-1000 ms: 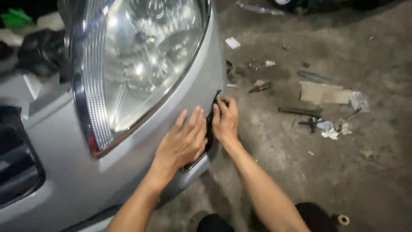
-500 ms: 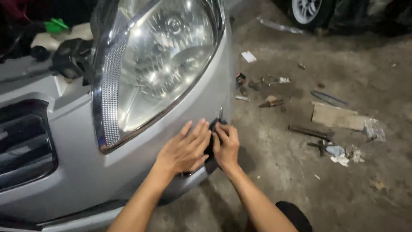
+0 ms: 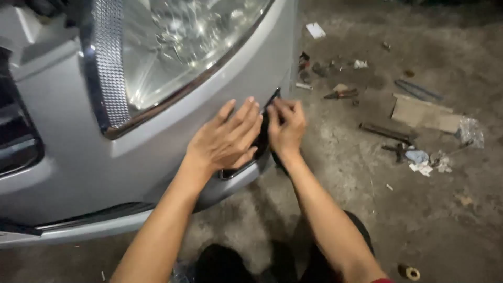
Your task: The person cleans the front headlight of a white car using a dark cloth. They wipe the headlight lens and the surrounding bumper area with both hands, moving around the front of the vehicle to reach different sections.
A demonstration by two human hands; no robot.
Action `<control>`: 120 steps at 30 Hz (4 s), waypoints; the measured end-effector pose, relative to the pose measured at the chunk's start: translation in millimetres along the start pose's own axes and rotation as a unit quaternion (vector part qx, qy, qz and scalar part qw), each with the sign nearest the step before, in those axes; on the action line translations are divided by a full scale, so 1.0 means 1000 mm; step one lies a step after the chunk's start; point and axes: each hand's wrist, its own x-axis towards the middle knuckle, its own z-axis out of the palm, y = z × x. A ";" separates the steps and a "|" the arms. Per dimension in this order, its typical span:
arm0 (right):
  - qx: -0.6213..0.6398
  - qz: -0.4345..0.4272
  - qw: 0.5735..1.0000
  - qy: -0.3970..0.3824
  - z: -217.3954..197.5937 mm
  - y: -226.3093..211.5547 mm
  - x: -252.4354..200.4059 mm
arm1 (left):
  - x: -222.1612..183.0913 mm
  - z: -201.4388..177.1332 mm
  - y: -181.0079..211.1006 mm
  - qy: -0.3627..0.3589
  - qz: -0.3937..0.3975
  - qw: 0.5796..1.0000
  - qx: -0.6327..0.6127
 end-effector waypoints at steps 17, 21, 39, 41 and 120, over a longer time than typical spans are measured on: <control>-0.009 -0.102 0.994 0.029 -0.008 -0.008 0.010 | 0.006 -0.008 -0.003 -0.001 0.010 0.999 0.035; -0.023 -0.166 0.986 -0.012 -0.011 -0.002 0.009 | 0.009 -0.009 -0.006 0.004 0.012 1.000 0.023; 0.099 0.041 0.994 -0.004 0.002 0.032 -0.001 | 0.005 -0.008 -0.008 0.005 0.017 1.000 0.019; 0.183 0.185 0.965 0.033 0.001 0.039 0.003 | 0.002 -0.013 -0.005 0.009 0.009 1.000 0.015; -0.035 -0.162 0.986 0.000 -0.009 -0.002 -0.004 | 0.003 0.001 0.000 0.105 -0.048 0.993 -0.021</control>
